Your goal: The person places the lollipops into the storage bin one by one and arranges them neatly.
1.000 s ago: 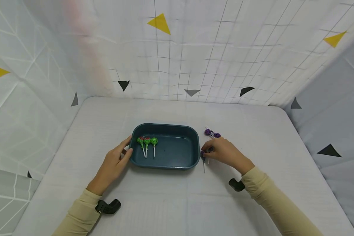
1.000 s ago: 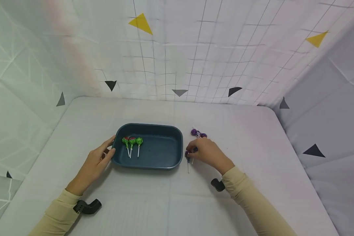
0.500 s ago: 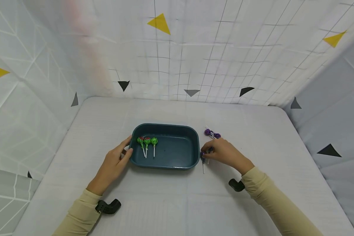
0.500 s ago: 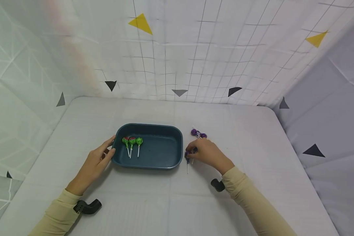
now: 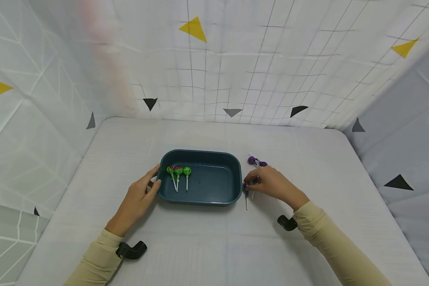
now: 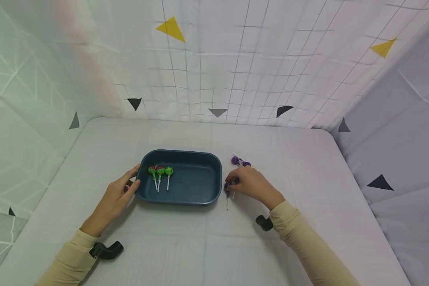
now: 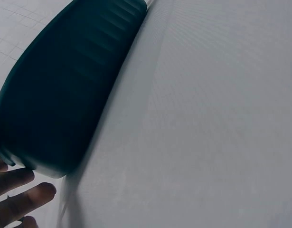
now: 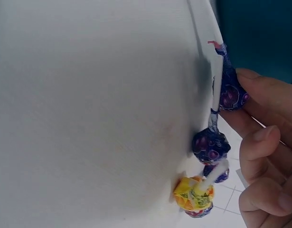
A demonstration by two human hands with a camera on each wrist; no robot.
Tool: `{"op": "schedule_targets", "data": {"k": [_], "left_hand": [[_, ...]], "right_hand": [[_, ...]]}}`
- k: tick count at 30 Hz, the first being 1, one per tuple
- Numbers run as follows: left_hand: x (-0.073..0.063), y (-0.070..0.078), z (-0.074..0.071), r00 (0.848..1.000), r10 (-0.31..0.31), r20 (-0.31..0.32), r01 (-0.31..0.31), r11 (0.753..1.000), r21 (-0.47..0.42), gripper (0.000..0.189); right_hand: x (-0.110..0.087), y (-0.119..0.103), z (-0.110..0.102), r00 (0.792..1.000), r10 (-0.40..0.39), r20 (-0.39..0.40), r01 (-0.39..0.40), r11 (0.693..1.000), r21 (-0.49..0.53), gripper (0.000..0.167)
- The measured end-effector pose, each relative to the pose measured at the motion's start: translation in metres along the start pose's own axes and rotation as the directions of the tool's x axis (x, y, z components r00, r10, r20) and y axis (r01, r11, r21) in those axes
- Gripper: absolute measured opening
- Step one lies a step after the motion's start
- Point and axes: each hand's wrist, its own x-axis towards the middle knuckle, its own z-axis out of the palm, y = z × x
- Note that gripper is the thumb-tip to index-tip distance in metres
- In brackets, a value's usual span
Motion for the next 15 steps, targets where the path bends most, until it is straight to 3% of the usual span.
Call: {"op": "schedule_targets", "data": {"k": [4, 15], "left_hand": [[0.000, 0.000, 0.000, 1.000, -0.001, -0.001, 0.001, 1.000, -0.001, 0.052], [0.001, 0.000, 0.000, 1.000, -0.010, 0.005, 0.010, 1.000, -0.009, 0.052]], "right_hand": [[0.000, -0.001, -0.005, 1.000, -0.002, -0.009, 0.002, 1.000, -0.014, 0.016], [-0.002, -0.005, -0.023, 0.995, 0.101, 0.010, -0.101, 0.994, 0.039, 0.017]]}}
